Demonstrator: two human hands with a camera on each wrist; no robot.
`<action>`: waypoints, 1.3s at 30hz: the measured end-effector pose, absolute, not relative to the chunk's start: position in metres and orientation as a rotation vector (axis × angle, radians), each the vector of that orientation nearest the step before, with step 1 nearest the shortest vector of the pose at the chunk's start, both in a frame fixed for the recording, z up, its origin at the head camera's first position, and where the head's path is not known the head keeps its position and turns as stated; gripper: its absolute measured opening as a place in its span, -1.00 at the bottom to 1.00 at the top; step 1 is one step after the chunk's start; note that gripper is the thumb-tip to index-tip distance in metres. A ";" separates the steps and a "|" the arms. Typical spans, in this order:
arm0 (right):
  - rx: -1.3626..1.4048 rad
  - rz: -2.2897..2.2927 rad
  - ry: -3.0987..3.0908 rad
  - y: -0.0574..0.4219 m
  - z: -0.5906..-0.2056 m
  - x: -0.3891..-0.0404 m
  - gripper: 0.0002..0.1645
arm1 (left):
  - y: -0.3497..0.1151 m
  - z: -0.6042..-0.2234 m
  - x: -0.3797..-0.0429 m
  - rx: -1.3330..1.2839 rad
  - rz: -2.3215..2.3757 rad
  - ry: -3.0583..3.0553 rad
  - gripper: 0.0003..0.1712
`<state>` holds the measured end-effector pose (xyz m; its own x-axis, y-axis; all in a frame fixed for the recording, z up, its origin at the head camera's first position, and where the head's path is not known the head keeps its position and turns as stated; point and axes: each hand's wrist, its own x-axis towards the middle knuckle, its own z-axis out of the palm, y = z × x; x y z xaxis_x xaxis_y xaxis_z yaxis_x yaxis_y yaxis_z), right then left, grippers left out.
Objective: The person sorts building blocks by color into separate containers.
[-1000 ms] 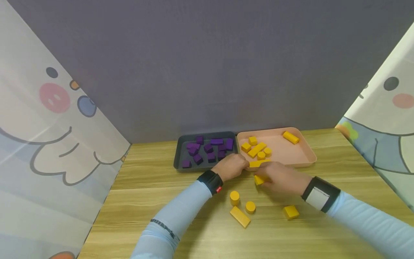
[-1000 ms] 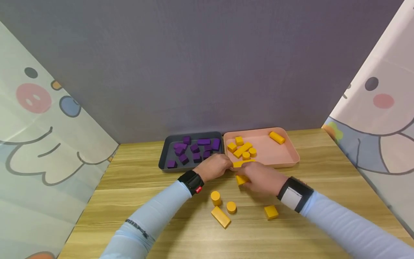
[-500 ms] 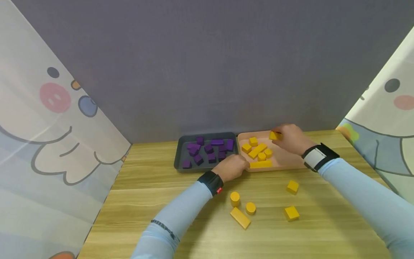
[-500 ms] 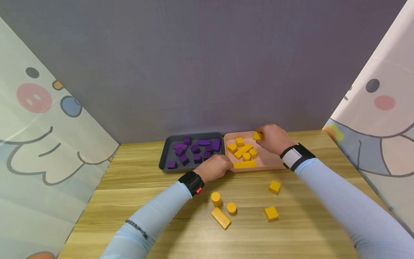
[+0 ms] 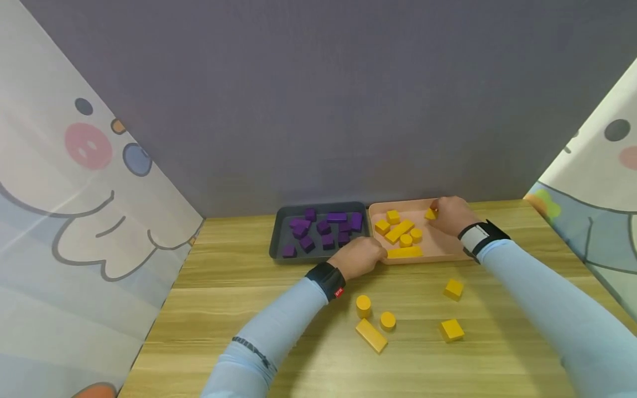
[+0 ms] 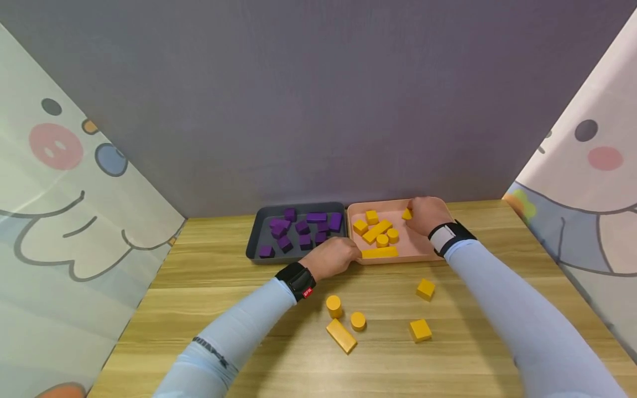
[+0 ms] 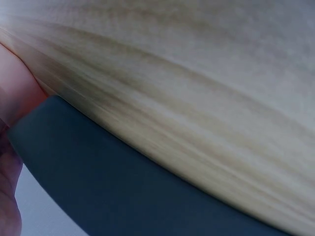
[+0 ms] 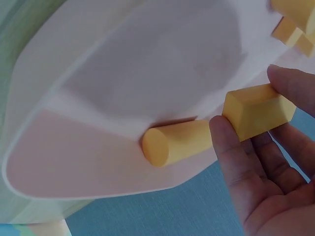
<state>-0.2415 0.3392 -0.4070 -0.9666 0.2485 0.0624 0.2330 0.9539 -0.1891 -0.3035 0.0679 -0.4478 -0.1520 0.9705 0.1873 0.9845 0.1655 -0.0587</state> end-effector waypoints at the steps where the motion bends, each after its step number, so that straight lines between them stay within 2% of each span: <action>1: -0.366 0.246 -3.025 0.339 -0.407 -0.241 -0.52 | 0.068 -0.447 -0.304 -1.915 -0.115 -2.252 -0.84; 13: -0.353 0.132 -3.049 0.340 -0.411 -0.241 -0.53 | 0.069 -0.450 -0.304 -1.902 -0.110 -2.220 -0.87; 39: -0.510 0.399 -3.065 0.350 -0.417 -0.242 -0.51 | 0.069 -0.448 -0.304 -1.896 -0.085 -2.262 -0.81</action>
